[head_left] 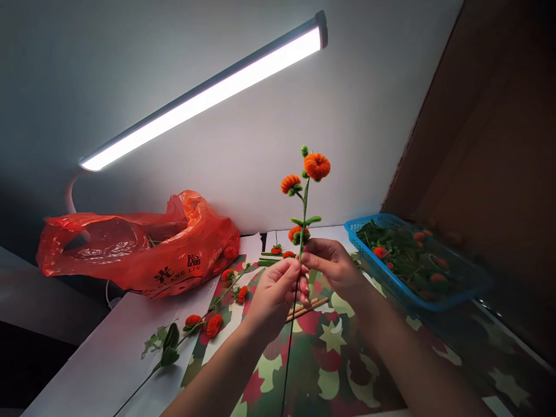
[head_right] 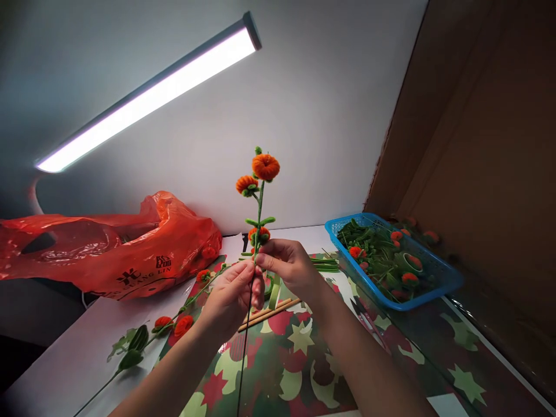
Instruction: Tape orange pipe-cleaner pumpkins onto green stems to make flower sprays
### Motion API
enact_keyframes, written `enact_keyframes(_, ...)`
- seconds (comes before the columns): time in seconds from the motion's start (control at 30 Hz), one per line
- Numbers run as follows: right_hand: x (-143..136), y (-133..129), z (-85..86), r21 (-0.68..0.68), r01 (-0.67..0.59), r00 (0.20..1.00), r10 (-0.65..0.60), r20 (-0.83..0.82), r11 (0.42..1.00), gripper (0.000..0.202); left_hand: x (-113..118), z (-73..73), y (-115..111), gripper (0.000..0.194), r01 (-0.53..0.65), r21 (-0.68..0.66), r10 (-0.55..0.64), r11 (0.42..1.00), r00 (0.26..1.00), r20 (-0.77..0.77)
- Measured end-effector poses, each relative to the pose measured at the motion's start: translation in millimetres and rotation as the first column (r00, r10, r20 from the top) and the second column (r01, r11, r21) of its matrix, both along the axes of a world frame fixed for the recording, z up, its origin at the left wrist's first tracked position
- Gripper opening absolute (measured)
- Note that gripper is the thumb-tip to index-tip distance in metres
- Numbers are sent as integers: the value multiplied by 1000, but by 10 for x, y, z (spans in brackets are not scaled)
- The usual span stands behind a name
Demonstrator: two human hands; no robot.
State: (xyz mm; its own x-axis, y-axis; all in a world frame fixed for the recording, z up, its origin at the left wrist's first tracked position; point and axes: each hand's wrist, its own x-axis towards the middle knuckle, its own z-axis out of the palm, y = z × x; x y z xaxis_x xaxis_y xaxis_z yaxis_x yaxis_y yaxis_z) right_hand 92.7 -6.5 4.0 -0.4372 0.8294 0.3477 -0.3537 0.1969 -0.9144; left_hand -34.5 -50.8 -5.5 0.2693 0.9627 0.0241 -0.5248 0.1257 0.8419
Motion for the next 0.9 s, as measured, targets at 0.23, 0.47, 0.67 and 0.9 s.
enact_keyframes(0.23,-59,-71,48,51,291,946,-295,132,955,11,-30,17,-8,14,-335,482,546,810,730,-410)
enact_keyframes(0.47,-150,-138,35,-161,11,993,-29,-111,987,15,-65,13,37,23,129,36,-134,991,955,265)
enact_keyframes(0.67,-117,-47,-42,-109,-100,990,88,-106,989,16,-42,-115,18,13,296,-16,-247,955,823,512)
enact_keyframes(0.9,-67,5,-42,-74,-11,999,7,-43,997,19,-13,-108,44,17,242,-116,-184,963,909,373)
